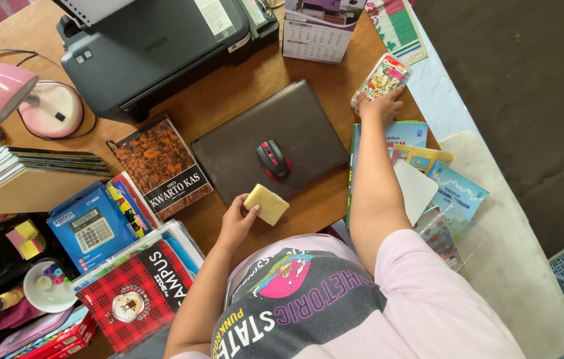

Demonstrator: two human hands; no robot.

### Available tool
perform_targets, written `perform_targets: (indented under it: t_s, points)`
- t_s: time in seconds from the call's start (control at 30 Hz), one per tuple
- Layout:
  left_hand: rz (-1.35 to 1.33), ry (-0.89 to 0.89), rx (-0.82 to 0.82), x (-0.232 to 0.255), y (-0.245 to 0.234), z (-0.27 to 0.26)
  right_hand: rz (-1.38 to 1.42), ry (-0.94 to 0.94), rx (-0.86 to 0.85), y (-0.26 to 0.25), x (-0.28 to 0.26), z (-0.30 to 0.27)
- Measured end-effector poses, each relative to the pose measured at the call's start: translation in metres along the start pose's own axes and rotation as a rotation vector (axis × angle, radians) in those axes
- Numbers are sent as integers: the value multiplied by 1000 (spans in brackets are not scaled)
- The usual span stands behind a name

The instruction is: Organizing books, notebooks, and stationery on a desk, and cleaning a laptop and printer with a cloth.

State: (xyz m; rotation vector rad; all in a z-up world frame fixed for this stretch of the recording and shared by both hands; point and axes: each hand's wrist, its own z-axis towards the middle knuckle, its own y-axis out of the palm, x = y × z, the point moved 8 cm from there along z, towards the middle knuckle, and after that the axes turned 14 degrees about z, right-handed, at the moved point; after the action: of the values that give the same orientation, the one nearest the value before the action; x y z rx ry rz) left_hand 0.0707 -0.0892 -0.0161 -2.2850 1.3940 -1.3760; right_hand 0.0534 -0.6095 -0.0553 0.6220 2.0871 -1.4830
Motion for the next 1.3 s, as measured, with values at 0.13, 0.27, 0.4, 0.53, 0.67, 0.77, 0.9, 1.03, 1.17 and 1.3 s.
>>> perform_targets:
  t_s: [0.13, 0.27, 0.4, 0.53, 0.67, 0.77, 0.9, 1.03, 1.17, 1.3]
  points:
    - [-11, -6, 8, 1, 0, -2, 86, -7, -24, -8, -10, -8]
    - [-9, -8, 42, -6, 1, -1, 230, -24, 19, 27, 38, 52]
    - [-58, -21, 102, -5, -11, -14, 807, -10, 4, 49, 48, 71]
    - [-149, -4, 210, -18, -27, -26, 936, 16, -80, 44, 36, 44]
    - [-218, 98, 392, -35, -52, -41, 1243, -93, -195, 28, 2, -32]
    - [-293, 188, 487, -39, -82, -61, 1255, -135, -374, 4, -42, -145]
    - [-427, 337, 511, -51, -120, -88, 1124, -118, -700, 29, -59, -258]
    - [-451, 300, 556, -98, -167, -121, 986, -92, -966, 61, -77, -407]
    - [-373, 125, 563, -166, -208, -159, 810, -107, -1279, 94, -82, -556]
    - [-470, 214, 511, -226, -247, -196, 605, -161, -1561, 120, -80, -673]
